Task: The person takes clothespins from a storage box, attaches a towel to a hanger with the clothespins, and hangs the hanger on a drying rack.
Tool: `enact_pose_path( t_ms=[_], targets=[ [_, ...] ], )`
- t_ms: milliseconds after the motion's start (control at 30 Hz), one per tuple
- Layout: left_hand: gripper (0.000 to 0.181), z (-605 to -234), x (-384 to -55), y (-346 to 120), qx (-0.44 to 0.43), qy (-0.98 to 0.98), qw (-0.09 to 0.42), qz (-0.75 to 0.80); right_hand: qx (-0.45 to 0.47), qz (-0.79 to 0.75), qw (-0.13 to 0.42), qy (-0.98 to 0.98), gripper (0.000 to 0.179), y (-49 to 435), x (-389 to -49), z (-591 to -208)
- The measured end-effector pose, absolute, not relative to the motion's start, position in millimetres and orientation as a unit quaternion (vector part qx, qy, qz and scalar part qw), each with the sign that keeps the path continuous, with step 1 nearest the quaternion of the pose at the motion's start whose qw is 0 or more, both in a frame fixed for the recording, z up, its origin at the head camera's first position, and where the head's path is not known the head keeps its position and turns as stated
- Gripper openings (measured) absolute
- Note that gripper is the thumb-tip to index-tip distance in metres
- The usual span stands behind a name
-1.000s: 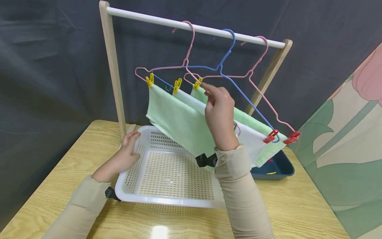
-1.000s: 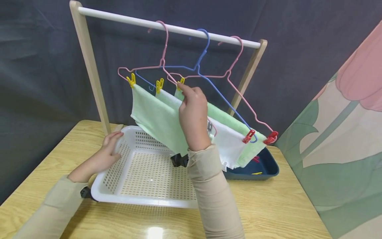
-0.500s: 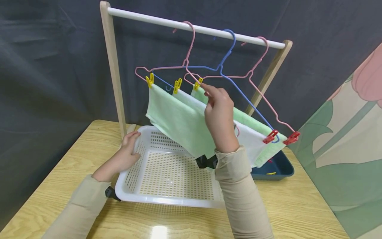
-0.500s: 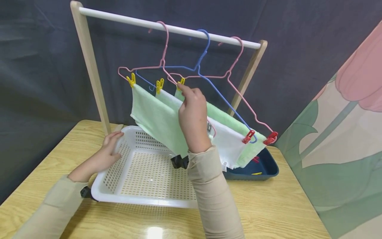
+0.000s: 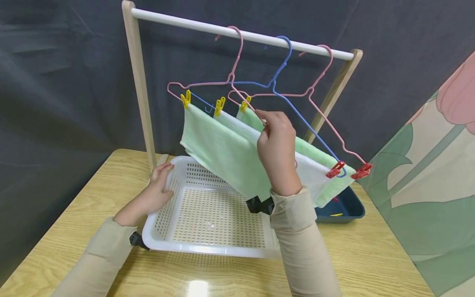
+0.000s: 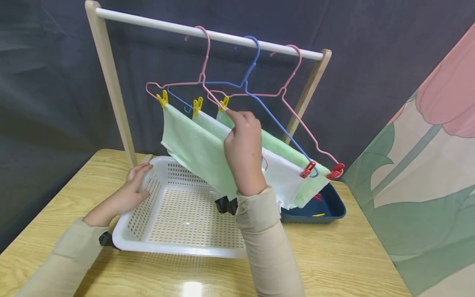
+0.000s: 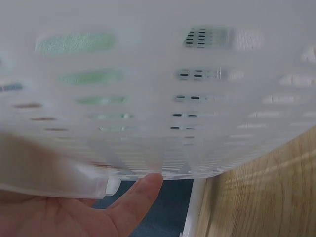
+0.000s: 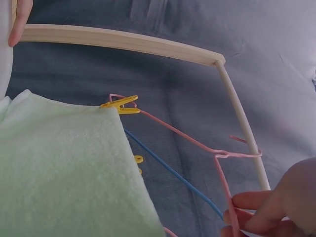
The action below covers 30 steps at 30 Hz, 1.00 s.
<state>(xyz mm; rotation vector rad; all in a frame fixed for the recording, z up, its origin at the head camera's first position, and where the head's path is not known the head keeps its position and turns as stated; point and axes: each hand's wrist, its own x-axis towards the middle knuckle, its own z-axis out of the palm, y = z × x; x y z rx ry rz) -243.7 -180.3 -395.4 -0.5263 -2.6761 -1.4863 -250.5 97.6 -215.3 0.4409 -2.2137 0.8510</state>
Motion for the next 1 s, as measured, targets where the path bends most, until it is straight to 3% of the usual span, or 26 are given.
enact_pose_path(
  t_ms=[167,600,867,1000],
  targets=[
    [0.077,-399.6,-240.4,-182.7,-0.165,-0.862,0.013,-0.480,0.188,0.331,0.388,-0.840,0.039,103.2,-241.9,-223.2],
    [0.076,-407.0,-242.8,-184.9,-0.162,-0.858,0.021,-0.487,0.271,0.323,0.534,-0.733,0.038,141.7,-212.8,-235.2],
    [0.065,-402.5,-246.8,-187.0,-0.166,-0.855,0.022,-0.491,0.250,0.303,0.654,-0.646,0.034,189.3,-205.0,-234.7],
    [0.056,-398.5,-246.8,-192.9,-0.172,-0.870,0.032,-0.460,0.214,0.269,0.669,-0.659,0.033,225.3,-207.7,-238.5]
  ],
)
